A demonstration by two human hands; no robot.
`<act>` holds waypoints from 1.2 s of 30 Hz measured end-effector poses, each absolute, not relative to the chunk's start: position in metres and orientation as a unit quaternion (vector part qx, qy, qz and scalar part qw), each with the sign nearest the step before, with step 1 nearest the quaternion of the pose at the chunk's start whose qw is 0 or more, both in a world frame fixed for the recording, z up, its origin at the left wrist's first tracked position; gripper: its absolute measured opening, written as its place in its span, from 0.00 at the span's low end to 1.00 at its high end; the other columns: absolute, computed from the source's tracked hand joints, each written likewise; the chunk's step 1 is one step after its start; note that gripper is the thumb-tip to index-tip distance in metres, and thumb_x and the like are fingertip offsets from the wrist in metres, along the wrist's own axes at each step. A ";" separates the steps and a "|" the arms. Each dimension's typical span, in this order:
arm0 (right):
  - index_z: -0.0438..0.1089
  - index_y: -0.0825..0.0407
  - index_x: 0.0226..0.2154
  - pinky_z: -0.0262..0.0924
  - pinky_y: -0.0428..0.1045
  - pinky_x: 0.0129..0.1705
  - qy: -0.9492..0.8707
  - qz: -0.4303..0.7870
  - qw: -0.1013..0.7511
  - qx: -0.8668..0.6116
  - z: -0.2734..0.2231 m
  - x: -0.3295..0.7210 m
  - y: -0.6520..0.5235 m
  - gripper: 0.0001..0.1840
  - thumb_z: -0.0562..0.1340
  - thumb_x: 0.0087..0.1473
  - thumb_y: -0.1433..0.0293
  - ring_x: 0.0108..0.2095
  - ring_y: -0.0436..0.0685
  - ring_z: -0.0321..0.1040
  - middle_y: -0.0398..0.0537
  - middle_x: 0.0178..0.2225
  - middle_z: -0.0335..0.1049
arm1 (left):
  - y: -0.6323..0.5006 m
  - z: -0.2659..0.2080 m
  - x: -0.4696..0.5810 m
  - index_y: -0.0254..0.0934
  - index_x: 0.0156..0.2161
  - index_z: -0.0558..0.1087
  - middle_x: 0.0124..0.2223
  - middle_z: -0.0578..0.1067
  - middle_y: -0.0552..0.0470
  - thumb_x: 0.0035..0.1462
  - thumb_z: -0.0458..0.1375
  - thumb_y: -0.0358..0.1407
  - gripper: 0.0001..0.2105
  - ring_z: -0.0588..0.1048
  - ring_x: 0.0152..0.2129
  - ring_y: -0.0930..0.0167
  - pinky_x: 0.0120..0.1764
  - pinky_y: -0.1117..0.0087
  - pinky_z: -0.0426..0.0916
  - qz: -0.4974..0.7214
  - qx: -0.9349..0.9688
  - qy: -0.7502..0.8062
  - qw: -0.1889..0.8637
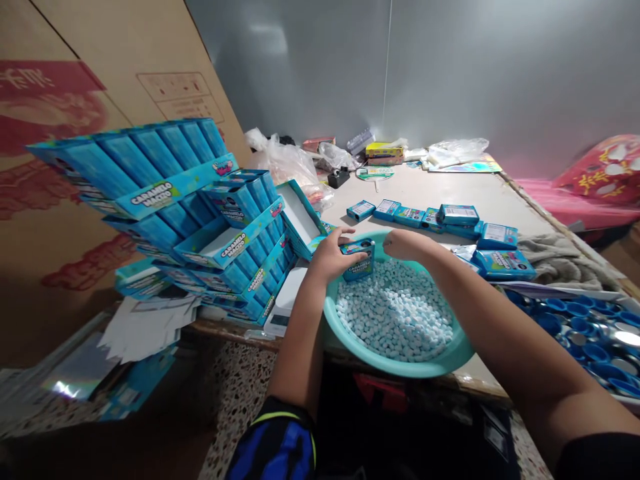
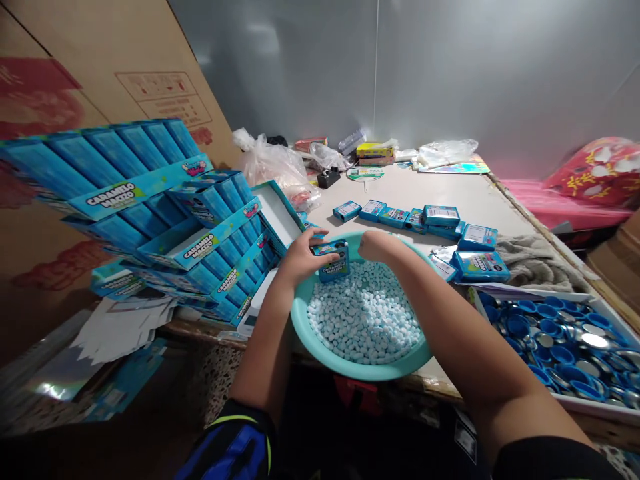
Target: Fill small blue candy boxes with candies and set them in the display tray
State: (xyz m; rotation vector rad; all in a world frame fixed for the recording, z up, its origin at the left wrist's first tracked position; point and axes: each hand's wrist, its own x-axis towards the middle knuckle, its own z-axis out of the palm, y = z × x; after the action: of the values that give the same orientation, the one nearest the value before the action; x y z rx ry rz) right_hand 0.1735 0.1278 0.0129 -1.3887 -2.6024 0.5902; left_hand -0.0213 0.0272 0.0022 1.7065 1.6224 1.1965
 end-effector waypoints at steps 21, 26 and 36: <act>0.70 0.52 0.30 0.56 0.48 0.31 -0.909 0.232 -0.023 -0.346 -0.025 0.144 0.099 0.15 0.75 0.48 0.63 0.24 0.49 0.55 0.40 0.27 0.63 | -0.063 0.008 -0.099 0.41 0.49 0.74 0.49 0.79 0.44 0.55 0.68 0.40 0.17 0.77 0.52 0.56 0.54 0.53 0.73 0.437 0.512 0.739 0.023; 0.74 0.51 0.31 0.52 0.52 0.27 -0.912 0.236 -0.046 -0.333 -0.021 0.148 0.095 0.23 0.81 0.31 0.71 0.23 0.53 0.57 0.45 0.30 0.63 | -0.074 -0.001 -0.090 0.41 0.48 0.74 0.57 0.76 0.43 0.59 0.64 0.42 0.13 0.73 0.58 0.57 0.61 0.53 0.68 0.438 0.538 0.720 -0.023; 0.78 0.55 0.42 0.54 0.49 0.32 -0.915 0.219 -0.162 -0.296 -0.026 0.144 0.091 0.21 0.76 0.42 0.72 0.31 0.58 0.67 0.51 0.34 0.75 | -0.198 -0.087 -0.075 0.40 0.30 0.71 0.30 0.75 0.51 0.50 0.68 0.41 0.11 0.74 0.26 0.70 0.35 0.66 0.70 0.548 0.399 0.733 -0.058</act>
State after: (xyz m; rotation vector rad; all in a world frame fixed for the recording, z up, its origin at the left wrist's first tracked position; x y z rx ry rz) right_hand 0.1441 0.0914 -0.0263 -1.0400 -3.2155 0.7710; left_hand -0.0754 -0.1983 -0.0871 1.3009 2.3920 1.7900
